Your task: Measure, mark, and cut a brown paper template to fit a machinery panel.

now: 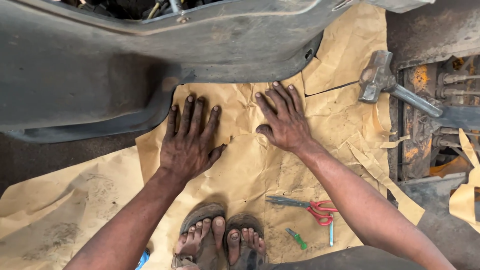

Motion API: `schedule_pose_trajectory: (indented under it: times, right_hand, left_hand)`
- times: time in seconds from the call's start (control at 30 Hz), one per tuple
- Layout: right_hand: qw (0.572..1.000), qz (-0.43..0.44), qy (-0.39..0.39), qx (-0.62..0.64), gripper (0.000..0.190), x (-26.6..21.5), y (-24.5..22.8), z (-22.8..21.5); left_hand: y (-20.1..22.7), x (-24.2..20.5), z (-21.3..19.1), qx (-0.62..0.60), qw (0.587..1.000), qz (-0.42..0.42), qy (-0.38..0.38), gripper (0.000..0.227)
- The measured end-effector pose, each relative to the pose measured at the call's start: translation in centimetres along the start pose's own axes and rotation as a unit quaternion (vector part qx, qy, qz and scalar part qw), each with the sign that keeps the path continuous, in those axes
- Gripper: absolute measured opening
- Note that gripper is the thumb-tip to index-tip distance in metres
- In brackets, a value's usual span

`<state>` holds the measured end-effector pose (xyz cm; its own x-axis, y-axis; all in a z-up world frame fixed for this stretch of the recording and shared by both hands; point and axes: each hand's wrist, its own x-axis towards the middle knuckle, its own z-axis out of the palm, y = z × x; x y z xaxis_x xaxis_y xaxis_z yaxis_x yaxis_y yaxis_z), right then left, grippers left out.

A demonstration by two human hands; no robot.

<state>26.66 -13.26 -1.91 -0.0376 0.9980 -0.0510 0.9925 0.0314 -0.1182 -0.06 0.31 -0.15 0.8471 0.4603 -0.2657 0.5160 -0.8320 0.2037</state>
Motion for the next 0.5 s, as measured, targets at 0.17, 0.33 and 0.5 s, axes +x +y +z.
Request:
schedule_pose_trajectory:
  times: [0.17, 0.33, 0.5]
  right_hand:
    - [1.0, -0.018, -0.003, -0.017, 0.078, 0.3, -0.5, -1.4]
    - [0.998, -0.04, 0.001, -0.054, 0.073, 0.5, -0.3, -2.1]
    - [0.989, -0.012, -0.134, -0.06, 0.074, 1.6, -1.1, -5.5]
  left_hand:
    - [0.1, -0.2, 0.0, -0.009, 1.0, -0.004, -0.002, 0.089]
    - [-0.1, -0.3, -0.2, -0.037, 0.999, -0.007, -0.006, 0.089]
    - [0.0, -0.3, -0.9, -0.047, 0.998, -0.022, -0.039, 0.089]
